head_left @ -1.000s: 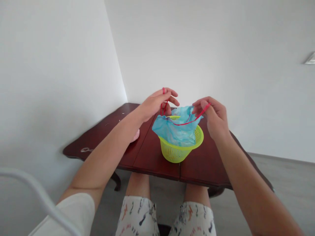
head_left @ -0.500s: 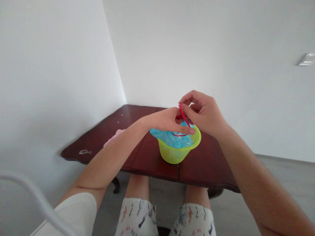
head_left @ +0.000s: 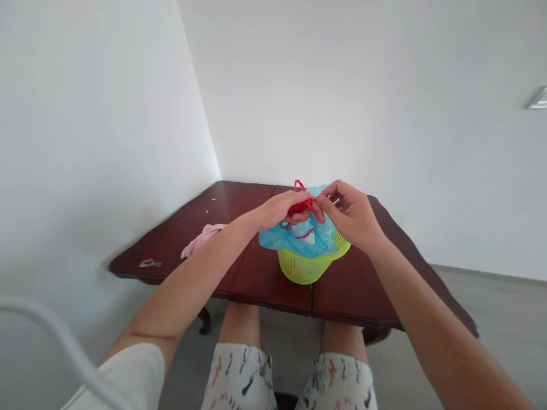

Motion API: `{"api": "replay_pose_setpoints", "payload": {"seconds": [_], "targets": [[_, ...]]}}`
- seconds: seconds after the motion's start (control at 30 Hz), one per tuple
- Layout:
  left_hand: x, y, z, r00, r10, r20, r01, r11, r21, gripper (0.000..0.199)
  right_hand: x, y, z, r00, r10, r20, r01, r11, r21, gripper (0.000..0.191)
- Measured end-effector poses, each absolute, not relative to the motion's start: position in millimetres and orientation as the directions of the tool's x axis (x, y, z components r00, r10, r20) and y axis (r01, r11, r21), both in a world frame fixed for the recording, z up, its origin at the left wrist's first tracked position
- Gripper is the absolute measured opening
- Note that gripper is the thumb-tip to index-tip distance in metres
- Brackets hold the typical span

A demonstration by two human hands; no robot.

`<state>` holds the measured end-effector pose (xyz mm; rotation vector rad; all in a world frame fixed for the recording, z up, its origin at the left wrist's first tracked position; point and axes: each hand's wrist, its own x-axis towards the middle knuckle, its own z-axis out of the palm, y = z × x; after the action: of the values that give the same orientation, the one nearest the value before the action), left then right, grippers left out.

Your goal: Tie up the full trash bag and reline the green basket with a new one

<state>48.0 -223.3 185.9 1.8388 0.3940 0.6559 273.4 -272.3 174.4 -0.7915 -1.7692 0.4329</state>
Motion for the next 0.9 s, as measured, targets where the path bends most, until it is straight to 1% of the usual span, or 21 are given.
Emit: {"api": "replay_pose_setpoints", "payload": {"seconds": [0.1,0.27,0.33,0.4,0.47,0.5,0.57,0.6,0.67,0.7,0.77,0.8,0.9], "targets": [[45,-222,181,0.766,0.59,0.255,-0.034,-0.359,0.933,0.075,274,-273,173,-0.185,0.682,0.708,0.321,0.722,-0.613,0.028],[46,-225,176,0.713,0.632,0.305,-0.038,-0.4,0.916,0.068,270,-275,170,-0.222,0.718,0.66,0.262,0.696,-0.669,0.035],[50,-228,173,0.655,0.666,0.357,-0.065,-0.42,0.905,0.061,269,-273,167,-0.187,0.732,0.655,0.254,0.68,-0.688,0.041],[53,-231,170,0.561,0.707,0.432,-0.128,-0.441,0.888,0.05,268,-270,164,-0.168,0.747,0.644,0.248,0.664,-0.706,0.043],[55,-233,167,0.477,0.735,0.482,-0.192,-0.448,0.873,0.04,268,-269,160,-0.16,0.757,0.634,0.233,0.653,-0.721,0.04],[55,-233,166,0.465,0.739,0.487,-0.21,-0.442,0.872,0.039,267,-269,159,-0.142,0.759,0.635,0.221,0.65,-0.727,0.036],[55,-233,165,0.511,0.727,0.459,-0.212,-0.411,0.886,0.04,266,-271,157,-0.1,0.752,0.652,0.202,0.657,-0.727,0.024],[54,-233,165,0.55,0.711,0.437,-0.202,-0.395,0.896,0.043,266,-272,157,-0.092,0.742,0.664,0.203,0.666,-0.717,0.026],[53,-232,165,0.608,0.684,0.403,-0.188,-0.369,0.91,0.048,265,-275,158,-0.129,0.721,0.681,0.229,0.689,-0.687,0.038],[52,-232,166,0.621,0.677,0.394,-0.187,-0.36,0.914,0.051,265,-276,159,-0.155,0.712,0.684,0.243,0.699,-0.673,0.036],[51,-232,166,0.631,0.673,0.386,-0.19,-0.348,0.918,0.054,265,-276,160,-0.17,0.706,0.687,0.249,0.705,-0.664,0.021],[50,-232,166,0.634,0.674,0.38,-0.187,-0.344,0.92,0.055,265,-276,160,-0.169,0.71,0.683,0.245,0.702,-0.669,0.017],[47,-231,164,0.657,0.669,0.347,-0.154,-0.331,0.931,0.058,263,-273,156,-0.188,0.73,0.657,0.225,0.683,-0.695,0.02]]}}
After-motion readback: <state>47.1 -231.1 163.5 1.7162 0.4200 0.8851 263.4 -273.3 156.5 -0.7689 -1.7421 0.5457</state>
